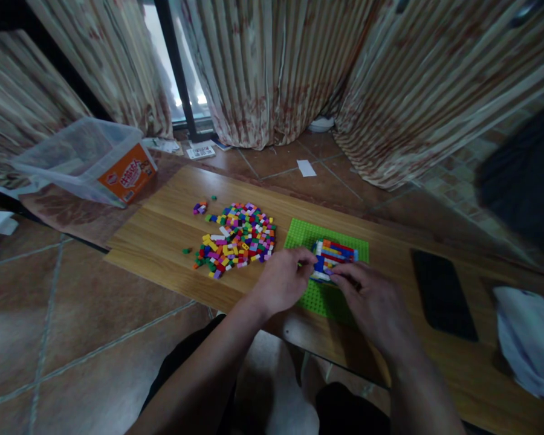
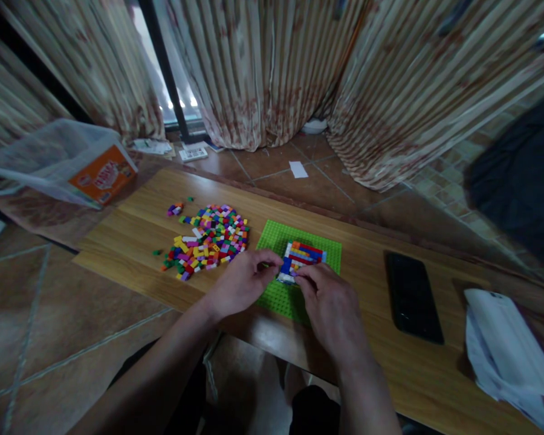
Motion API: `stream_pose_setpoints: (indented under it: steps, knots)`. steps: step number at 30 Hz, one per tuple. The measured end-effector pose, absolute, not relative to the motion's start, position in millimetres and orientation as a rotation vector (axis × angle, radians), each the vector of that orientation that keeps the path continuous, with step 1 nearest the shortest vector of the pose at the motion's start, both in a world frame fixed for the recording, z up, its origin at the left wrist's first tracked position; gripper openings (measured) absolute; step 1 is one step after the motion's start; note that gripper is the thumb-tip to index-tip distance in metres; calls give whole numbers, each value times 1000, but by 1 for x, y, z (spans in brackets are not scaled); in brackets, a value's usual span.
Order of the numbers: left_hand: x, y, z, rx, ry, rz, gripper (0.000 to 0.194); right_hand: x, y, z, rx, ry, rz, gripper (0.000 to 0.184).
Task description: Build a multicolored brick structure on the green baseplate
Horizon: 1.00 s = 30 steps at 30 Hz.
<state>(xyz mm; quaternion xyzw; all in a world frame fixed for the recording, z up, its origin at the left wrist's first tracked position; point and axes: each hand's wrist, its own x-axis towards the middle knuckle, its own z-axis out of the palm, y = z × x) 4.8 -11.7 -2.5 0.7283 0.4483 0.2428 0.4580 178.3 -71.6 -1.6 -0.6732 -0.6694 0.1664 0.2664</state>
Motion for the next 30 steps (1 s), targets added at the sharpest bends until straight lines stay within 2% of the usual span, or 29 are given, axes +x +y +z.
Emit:
stream_pose_setpoints:
  steps: [8, 22, 30]
  knots:
    - [5, -12, -5, 1800, 1115, 577, 27, 176, -68, -3, -1827, -1902, 387, 22]
    - [5, -14, -6, 1846, 1094, 591, 31, 166, -69, -2, -1795, -2001, 1, 32]
    - [5, -14, -6, 1851, 1102, 592, 29, 166, -73, 1, -1870, -1790, 247, 30]
